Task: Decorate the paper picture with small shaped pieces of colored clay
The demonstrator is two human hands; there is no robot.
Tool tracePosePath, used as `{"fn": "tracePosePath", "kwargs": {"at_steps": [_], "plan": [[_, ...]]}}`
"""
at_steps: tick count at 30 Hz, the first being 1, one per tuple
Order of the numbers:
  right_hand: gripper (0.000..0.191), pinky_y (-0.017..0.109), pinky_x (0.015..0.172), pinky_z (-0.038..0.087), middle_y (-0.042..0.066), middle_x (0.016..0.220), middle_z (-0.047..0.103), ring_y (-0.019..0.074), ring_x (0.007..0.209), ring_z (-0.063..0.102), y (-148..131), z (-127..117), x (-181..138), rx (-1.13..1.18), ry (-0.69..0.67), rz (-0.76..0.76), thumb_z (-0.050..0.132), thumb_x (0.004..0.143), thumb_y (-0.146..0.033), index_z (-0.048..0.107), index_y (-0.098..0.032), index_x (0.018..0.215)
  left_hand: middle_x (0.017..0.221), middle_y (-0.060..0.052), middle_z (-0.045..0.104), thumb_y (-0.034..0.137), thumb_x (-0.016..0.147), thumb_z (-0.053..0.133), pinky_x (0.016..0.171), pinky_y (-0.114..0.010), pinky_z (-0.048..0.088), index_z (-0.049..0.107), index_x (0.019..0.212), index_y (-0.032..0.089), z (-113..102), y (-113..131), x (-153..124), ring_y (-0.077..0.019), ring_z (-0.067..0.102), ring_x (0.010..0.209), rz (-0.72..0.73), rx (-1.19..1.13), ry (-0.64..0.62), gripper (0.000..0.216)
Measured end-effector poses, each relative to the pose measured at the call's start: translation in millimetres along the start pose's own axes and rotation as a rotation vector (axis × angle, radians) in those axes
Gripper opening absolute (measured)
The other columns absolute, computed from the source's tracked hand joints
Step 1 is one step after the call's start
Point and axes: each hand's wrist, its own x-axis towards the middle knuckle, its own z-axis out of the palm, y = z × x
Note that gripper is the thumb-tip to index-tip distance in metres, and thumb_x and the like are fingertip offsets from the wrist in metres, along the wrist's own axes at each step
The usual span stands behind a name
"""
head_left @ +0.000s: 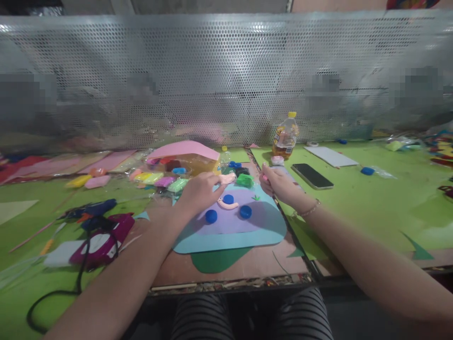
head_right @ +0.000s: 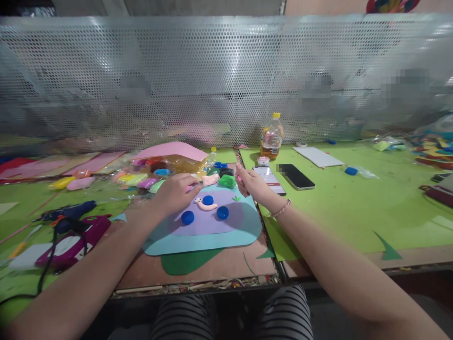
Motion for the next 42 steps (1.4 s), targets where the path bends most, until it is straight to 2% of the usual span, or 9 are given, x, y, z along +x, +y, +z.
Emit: {"fn": "tracePosePath", "kwargs": {"at_steps": [3,8,15,19,22,27,33,37,42], "plan": [[0.05,0.022,0.037,0.022,-0.006,0.047,0.027,0.0074,0.038,0.027,0.6,-1.7,0.8,0.148,-0.077,0.059,0.046,0.083,-0.058,0.031,-0.021,0.054,0.087,-0.005,0.063,0.038,0.087,0.042,0.072,-0.029,0.042,0.063,0.084,0.019,2.1,0.0,-0.9,-0.0183,0.057,0.084,0.007,-0.004,0.002,0.028],[0.045,0.024,0.042,0.019,-0.006,0.049,0.027,0.0081,0.042,0.027,-1.3,3.0,-2.0,0.09,-0.111,0.069,0.056,0.081,-0.044,0.03,-0.02,0.053,0.087,-0.005,0.064,0.039,0.085,0.044,0.07,-0.029,0.042,0.063,0.08,0.019,3.4,3.5,-1.8,-0.0181,0.058,0.084,0.013,-0.02,-0.001,0.028],[0.051,0.025,0.041,0.021,-0.005,0.045,0.023,0.0103,0.04,0.023,-6.4,5.4,-1.1,0.189,-0.152,0.116,0.036,0.085,-0.058,0.023,-0.022,0.051,0.084,-0.005,0.064,0.041,0.086,0.044,0.068,-0.029,0.042,0.062,0.081,0.018,3.6,5.7,-2.0,-0.018,0.058,0.081,0.026,-0.009,-0.036,0.029],[0.036,0.025,0.039,0.019,-0.004,0.048,0.023,0.0103,0.039,0.023,-11.0,3.7,1.0,0.276,-0.104,0.236,0.035,0.084,-0.035,0.025,-0.021,0.052,0.083,-0.005,0.064,0.04,0.086,0.044,0.064,-0.028,0.04,0.06,0.079,0.017,3.7,5.6,-1.9,-0.0171,0.057,0.076,0.043,0.014,-0.043,0.029],[0.033,0.024,0.04,0.019,-0.006,0.05,0.023,0.0085,0.04,0.023,-11.4,5.6,-0.8,0.262,-0.088,0.176,0.041,0.083,-0.028,0.028,-0.02,0.054,0.082,-0.004,0.064,0.04,0.086,0.044,0.063,-0.027,0.039,0.061,0.079,0.018,3.0,5.9,-1.9,-0.017,0.057,0.076,0.042,0.006,-0.04,0.029],[0.046,0.024,0.046,0.029,-0.004,0.045,0.037,0.0092,0.044,0.035,-5.9,7.2,-6.7,0.122,-0.152,0.014,0.05,0.086,-0.042,0.034,-0.019,0.049,0.083,-0.004,0.064,0.04,0.086,0.043,0.062,-0.027,0.038,0.06,0.077,0.017,1.6,5.7,-1.8,-0.0166,0.057,0.075,0.05,0.01,-0.061,0.03],[0.053,0.025,0.05,0.036,-0.001,0.039,0.043,0.0097,0.043,0.042,-2.9,6.9,-7.8,0.111,-0.167,-0.006,0.056,0.082,-0.04,0.034,-0.019,0.038,0.08,-0.004,0.064,0.041,0.086,0.043,0.062,-0.027,0.037,0.06,0.075,0.018,3.1,4.2,-2.1,-0.0165,0.056,0.074,0.063,0.012,-0.055,0.031],[0.036,0.022,0.042,0.034,0.001,0.051,0.054,0.0093,0.044,0.046,-4.6,5.6,-5.6,0.219,-0.124,0.056,0.064,0.068,-0.028,0.04,-0.017,0.044,0.08,-0.004,0.064,0.041,0.087,0.042,0.062,-0.028,0.037,0.06,0.074,0.018,4.8,3.1,-2.4,-0.0166,0.056,0.072,0.071,-0.009,-0.055,0.033],[0.021,0.018,0.037,0.028,-0.004,0.052,0.049,0.0076,0.042,0.042,-4.1,2.8,-3.3,0.397,-0.128,0.108,0.063,0.065,-0.022,0.043,-0.018,0.061,0.076,-0.005,0.063,0.042,0.086,0.043,0.06,-0.029,0.035,0.061,0.073,0.018,5.6,3.5,-2.6,-0.0176,0.055,0.071,0.07,-0.038,-0.045,0.032]]}}
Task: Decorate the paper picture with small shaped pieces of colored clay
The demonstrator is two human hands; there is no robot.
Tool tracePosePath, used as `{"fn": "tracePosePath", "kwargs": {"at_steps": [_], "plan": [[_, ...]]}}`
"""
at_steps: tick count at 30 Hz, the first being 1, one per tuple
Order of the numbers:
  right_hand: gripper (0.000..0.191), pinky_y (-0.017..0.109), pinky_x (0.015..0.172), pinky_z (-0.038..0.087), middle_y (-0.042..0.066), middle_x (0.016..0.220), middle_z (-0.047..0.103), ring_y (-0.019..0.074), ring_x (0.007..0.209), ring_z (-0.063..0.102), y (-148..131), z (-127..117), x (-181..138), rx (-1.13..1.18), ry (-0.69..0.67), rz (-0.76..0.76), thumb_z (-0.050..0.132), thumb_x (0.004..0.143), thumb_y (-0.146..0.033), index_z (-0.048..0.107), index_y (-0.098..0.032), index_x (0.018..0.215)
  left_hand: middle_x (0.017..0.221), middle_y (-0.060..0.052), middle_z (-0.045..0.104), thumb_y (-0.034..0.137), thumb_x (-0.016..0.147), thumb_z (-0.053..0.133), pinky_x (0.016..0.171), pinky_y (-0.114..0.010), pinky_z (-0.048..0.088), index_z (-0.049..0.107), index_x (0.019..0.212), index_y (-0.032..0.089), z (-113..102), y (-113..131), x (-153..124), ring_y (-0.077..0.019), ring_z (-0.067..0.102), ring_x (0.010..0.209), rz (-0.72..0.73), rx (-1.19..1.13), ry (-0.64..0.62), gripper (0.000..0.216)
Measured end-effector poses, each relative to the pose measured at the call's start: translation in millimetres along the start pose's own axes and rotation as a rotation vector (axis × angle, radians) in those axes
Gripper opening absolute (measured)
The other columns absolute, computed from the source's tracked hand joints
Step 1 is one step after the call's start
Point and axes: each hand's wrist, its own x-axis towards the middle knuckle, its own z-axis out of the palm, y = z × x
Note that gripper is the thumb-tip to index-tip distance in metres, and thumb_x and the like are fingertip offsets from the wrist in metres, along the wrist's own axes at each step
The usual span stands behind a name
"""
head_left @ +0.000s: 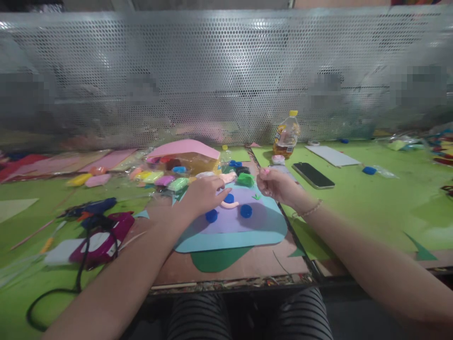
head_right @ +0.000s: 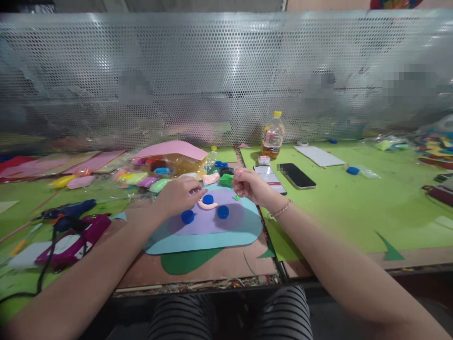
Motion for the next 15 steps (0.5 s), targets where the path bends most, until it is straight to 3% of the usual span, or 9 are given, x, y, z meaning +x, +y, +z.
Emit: {"fn": "tracePosePath", "kwargs": {"at_steps": [5,8,10,12,15], "plan": [[0.017,0.018,0.04,0.031,-0.003,0.053,0.05,0.0072,0.043,0.041,3.4,-0.4,0.9,-0.057,-0.06,-0.024,0.058,0.074,-0.023,0.045,-0.017,0.065,0.074,-0.004,0.062,0.041,0.085,0.045,0.062,-0.03,0.036,0.06,0.071,0.018,-3.1,1.0,0.5,-0.0181,0.055,0.071,-0.006,-0.046,-0.003,0.031],[0.023,0.02,0.041,0.032,-0.003,0.053,0.051,0.008,0.043,0.043,5.8,0.5,0.8,-0.176,-0.076,-0.049,0.053,0.082,-0.032,0.045,-0.017,0.065,0.075,-0.005,0.062,0.041,0.083,0.047,0.068,-0.032,0.038,0.061,0.071,0.018,-4.4,5.8,1.3,-0.0186,0.055,0.072,-0.039,-0.196,0.004,0.03],[0.031,0.021,0.042,0.033,-0.002,0.052,0.05,0.009,0.043,0.044,6.8,3.3,-0.3,-0.374,-0.092,-0.086,0.047,0.087,-0.038,0.046,-0.017,0.064,0.083,-0.005,0.062,0.042,0.081,0.05,0.072,-0.033,0.04,0.063,0.079,0.018,-3.3,13.9,2.0,-0.0195,0.056,0.079,-0.115,-0.462,0.019,0.027],[0.038,0.024,0.046,0.037,-0.001,0.051,0.05,0.0105,0.045,0.046,7.3,9.5,-2.4,-0.687,-0.107,-0.18,0.04,0.091,-0.041,0.048,-0.017,0.063,0.095,-0.007,0.062,0.045,0.082,0.049,0.075,-0.033,0.042,0.062,0.094,0.02,-0.8,26.3,2.5,-0.0203,0.056,0.088,-0.268,-0.884,0.011,0.031],[0.036,0.029,0.062,0.045,0.005,0.07,0.058,0.0153,0.066,0.056,8.4,25.2,-7.2,-1.162,-0.086,-0.485,0.033,0.095,-0.034,0.058,-0.015,0.079,0.097,-0.007,0.061,0.051,0.086,0.041,0.075,-0.032,0.045,0.059,0.099,0.019,2.0,47.8,2.4,-0.0179,0.058,0.086,-0.524,-1.612,-0.103,0.038]]}}
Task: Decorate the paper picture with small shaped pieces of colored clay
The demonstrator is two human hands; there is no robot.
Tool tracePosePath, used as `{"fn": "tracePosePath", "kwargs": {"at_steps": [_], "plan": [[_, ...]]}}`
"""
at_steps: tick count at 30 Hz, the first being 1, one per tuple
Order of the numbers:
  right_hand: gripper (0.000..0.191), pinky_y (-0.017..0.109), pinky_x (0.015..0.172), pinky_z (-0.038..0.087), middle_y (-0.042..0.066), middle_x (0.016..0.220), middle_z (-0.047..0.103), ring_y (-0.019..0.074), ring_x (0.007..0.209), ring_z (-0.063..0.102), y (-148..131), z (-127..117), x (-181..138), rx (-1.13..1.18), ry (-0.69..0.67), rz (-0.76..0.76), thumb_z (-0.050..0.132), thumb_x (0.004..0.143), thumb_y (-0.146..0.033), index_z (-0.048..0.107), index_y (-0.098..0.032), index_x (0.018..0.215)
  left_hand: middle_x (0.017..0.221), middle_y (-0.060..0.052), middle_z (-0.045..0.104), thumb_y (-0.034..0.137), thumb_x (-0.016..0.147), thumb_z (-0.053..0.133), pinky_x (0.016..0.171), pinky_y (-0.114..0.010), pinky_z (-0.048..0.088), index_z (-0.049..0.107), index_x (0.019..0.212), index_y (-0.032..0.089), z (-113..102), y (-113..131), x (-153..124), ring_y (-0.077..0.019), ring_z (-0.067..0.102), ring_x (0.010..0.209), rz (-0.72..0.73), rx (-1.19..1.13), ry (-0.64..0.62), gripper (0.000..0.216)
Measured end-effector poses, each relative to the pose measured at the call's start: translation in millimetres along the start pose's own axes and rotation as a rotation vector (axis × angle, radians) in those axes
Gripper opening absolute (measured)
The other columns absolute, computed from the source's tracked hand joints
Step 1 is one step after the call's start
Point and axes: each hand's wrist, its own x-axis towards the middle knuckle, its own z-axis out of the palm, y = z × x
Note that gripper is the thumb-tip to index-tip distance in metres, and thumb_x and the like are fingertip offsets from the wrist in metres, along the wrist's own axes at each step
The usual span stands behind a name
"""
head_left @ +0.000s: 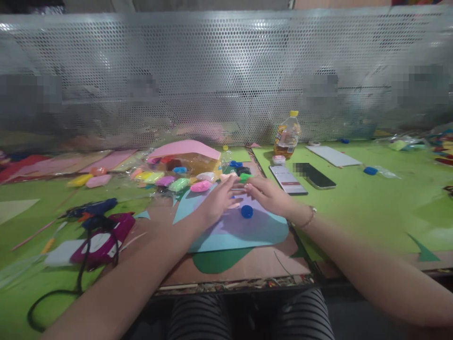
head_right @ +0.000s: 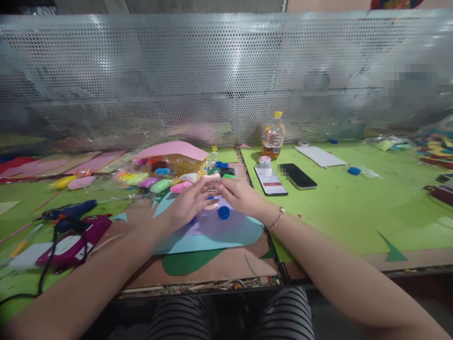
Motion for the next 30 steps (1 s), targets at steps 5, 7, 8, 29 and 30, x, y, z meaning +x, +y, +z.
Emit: {"fn": "tracePosePath", "kwargs": {"at_steps": [5,7,8,29,30], "plan": [[0.038,0.043,0.095,0.038,0.014,0.126,0.051,0.0237,0.114,0.046,-21.8,9.9,0.3,-0.487,0.102,-0.344,0.033,0.094,-0.022,0.045,-0.013,0.13,0.077,-0.004,0.062,0.049,0.091,0.031,0.067,-0.028,0.047,0.06,0.094,0.017,18.8,2.5,-10.9,-0.0136,0.058,0.068,-0.142,-0.615,-0.067,0.043],[0.043,0.045,0.103,0.03,0.011,0.137,0.043,0.0236,0.125,0.037,-23.2,10.8,-0.7,-0.587,0.052,-0.362,0.033,0.094,-0.021,0.037,-0.016,0.137,0.083,-0.005,0.064,0.048,0.091,0.03,0.066,-0.025,0.047,0.059,0.099,0.016,18.7,6.0,-14.3,-0.0129,0.059,0.07,-0.152,-0.72,-0.059,0.044],[0.045,0.046,0.105,0.026,0.009,0.14,0.039,0.0232,0.129,0.033,-22.9,11.0,-1.5,-0.619,0.023,-0.35,0.033,0.095,-0.023,0.033,-0.018,0.139,0.087,-0.006,0.065,0.05,0.091,0.029,0.066,-0.025,0.047,0.059,0.102,0.016,17.5,7.8,-15.4,-0.0134,0.06,0.073,-0.16,-0.751,-0.063,0.047],[0.063,0.048,0.112,0.002,0.011,0.149,0.02,0.021,0.138,0.013,-25.8,17.5,-7.1,-0.679,-0.198,-0.569,0.022,0.095,-0.049,0.02,-0.009,0.143,0.139,-0.015,0.042,0.067,0.08,0.024,0.106,-0.037,0.026,0.028,0.139,0.01,-2.8,16.8,-12.0,-0.0247,0.032,0.133,-0.083,-0.715,-0.197,0.081],[0.063,0.047,0.113,0.004,0.011,0.148,0.022,0.0202,0.138,0.014,-29.6,19.7,-6.8,-0.671,-0.215,-0.583,0.022,0.095,-0.049,0.021,-0.008,0.143,0.138,-0.015,0.042,0.067,0.08,0.024,0.106,-0.037,0.026,0.028,0.139,0.011,-3.2,15.9,-11.7,-0.0248,0.032,0.132,-0.111,-0.695,-0.219,0.082]]}}
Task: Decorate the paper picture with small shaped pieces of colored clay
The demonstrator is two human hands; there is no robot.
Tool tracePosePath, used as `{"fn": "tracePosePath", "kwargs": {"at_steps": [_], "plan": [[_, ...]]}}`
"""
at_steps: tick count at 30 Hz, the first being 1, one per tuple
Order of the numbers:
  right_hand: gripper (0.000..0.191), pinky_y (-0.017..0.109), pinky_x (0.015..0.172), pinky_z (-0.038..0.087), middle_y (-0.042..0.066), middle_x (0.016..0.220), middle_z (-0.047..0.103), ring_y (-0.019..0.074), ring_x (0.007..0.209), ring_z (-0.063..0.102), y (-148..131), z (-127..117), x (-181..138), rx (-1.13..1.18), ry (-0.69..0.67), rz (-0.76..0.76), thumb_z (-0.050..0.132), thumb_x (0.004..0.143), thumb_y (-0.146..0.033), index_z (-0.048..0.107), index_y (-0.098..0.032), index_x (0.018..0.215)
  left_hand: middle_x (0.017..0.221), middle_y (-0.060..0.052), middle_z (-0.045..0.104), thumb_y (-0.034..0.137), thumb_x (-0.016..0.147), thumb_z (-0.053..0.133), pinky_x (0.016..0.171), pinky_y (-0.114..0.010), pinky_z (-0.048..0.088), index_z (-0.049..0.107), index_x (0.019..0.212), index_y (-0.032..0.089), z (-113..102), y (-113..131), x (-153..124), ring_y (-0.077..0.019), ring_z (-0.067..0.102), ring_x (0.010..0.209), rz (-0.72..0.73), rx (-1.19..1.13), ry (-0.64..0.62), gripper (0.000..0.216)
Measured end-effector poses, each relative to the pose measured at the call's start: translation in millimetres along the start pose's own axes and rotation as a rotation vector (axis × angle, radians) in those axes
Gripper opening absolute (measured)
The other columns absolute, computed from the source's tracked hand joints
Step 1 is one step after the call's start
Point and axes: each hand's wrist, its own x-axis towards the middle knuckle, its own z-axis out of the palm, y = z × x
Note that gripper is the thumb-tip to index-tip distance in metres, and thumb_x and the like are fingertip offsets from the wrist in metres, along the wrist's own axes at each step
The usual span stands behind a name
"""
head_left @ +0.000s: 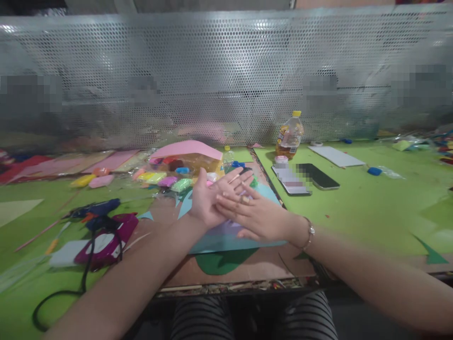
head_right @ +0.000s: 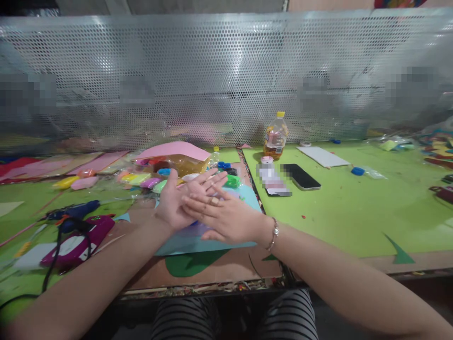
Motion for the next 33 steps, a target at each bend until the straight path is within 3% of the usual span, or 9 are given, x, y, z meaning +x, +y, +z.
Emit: {"fn": "tracePosePath", "kwargs": {"at_steps": [3,6,10,14,17,20,26,29,33], "plan": [[0.064,0.049,0.112,0.005,0.012,0.148,0.023,0.0213,0.137,0.015,-4.0,-2.7,4.3,-0.006,0.016,0.063,0.023,0.095,-0.049,0.021,-0.007,0.143,0.136,-0.016,0.044,0.069,0.078,0.026,0.106,-0.042,0.025,0.03,0.138,0.011,-4.0,-1.5,0.0,-0.027,0.033,0.132,-0.13,0.027,-0.041,0.083],[0.063,0.053,0.11,0.002,0.014,0.148,0.019,0.0238,0.137,0.016,0.3,-3.2,0.9,-0.041,0.031,0.168,0.024,0.095,-0.048,0.018,-0.008,0.143,0.137,-0.015,0.044,0.068,0.079,0.025,0.105,-0.043,0.026,0.028,0.138,0.012,-5.3,2.3,-0.1,-0.027,0.033,0.132,-0.078,0.02,-0.04,0.082],[0.059,0.048,0.112,0.001,0.011,0.148,0.022,0.0207,0.137,0.018,1.3,0.1,-1.9,-0.034,-0.009,0.045,0.023,0.095,-0.046,0.024,-0.01,0.142,0.141,-0.014,0.038,0.068,0.08,0.023,0.105,-0.04,0.027,0.025,0.14,0.013,-3.9,5.6,0.2,-0.0247,0.029,0.134,0.028,0.015,-0.001,0.082],[0.061,0.049,0.111,-0.001,0.013,0.148,0.02,0.0218,0.137,0.014,0.9,-0.9,0.2,-0.061,0.028,0.092,0.022,0.095,-0.047,0.021,-0.008,0.143,0.141,-0.015,0.038,0.071,0.078,0.021,0.106,-0.046,0.024,0.028,0.139,0.013,-4.1,1.9,-1.9,-0.0285,0.028,0.134,-0.124,0.028,-0.012,0.084],[0.061,0.052,0.111,0.0,0.014,0.148,0.021,0.0226,0.137,0.016,4.0,-3.2,-1.7,-0.072,0.043,0.147,0.025,0.095,-0.044,0.018,-0.007,0.143,0.14,-0.015,0.039,0.072,0.078,0.021,0.106,-0.045,0.024,0.029,0.139,0.013,-1.9,6.1,-3.3,-0.0282,0.028,0.134,-0.045,0.035,-0.023,0.084],[0.058,0.05,0.112,0.004,0.011,0.147,0.025,0.0221,0.136,0.019,2.5,-3.0,-1.3,-0.054,0.03,0.071,0.027,0.095,-0.043,0.023,-0.01,0.142,0.14,-0.014,0.039,0.071,0.078,0.021,0.107,-0.041,0.025,0.027,0.14,0.014,-0.1,9.4,-2.3,-0.0254,0.028,0.134,0.041,0.037,-0.013,0.084],[0.06,0.051,0.111,0.006,0.012,0.148,0.022,0.0232,0.136,0.018,-1.7,-3.1,4.5,-0.063,0.042,0.102,0.028,0.095,-0.043,0.02,-0.008,0.143,0.136,-0.015,0.044,0.071,0.079,0.019,0.105,-0.046,0.026,0.029,0.138,0.013,1.0,1.0,-2.9,-0.0298,0.033,0.131,-0.135,0.059,0.009,0.084],[0.06,0.052,0.111,0.007,0.013,0.147,0.024,0.0237,0.137,0.018,2.3,-3.5,0.8,-0.061,0.046,0.138,0.029,0.095,-0.042,0.019,-0.008,0.143,0.137,-0.014,0.044,0.07,0.079,0.017,0.105,-0.042,0.027,0.03,0.138,0.014,3.8,8.8,-3.5,-0.0273,0.032,0.132,-0.009,0.059,0.023,0.082],[0.058,0.048,0.112,0.006,0.011,0.148,0.023,0.021,0.136,0.019,1.3,-2.1,1.6,-0.025,0.014,0.045,0.027,0.095,-0.042,0.021,-0.01,0.143,0.14,-0.012,0.04,0.068,0.079,0.02,0.105,-0.042,0.027,0.03,0.138,0.018,1.6,10.2,-0.8,-0.0251,0.03,0.133,0.073,0.061,0.01,0.078]]}}
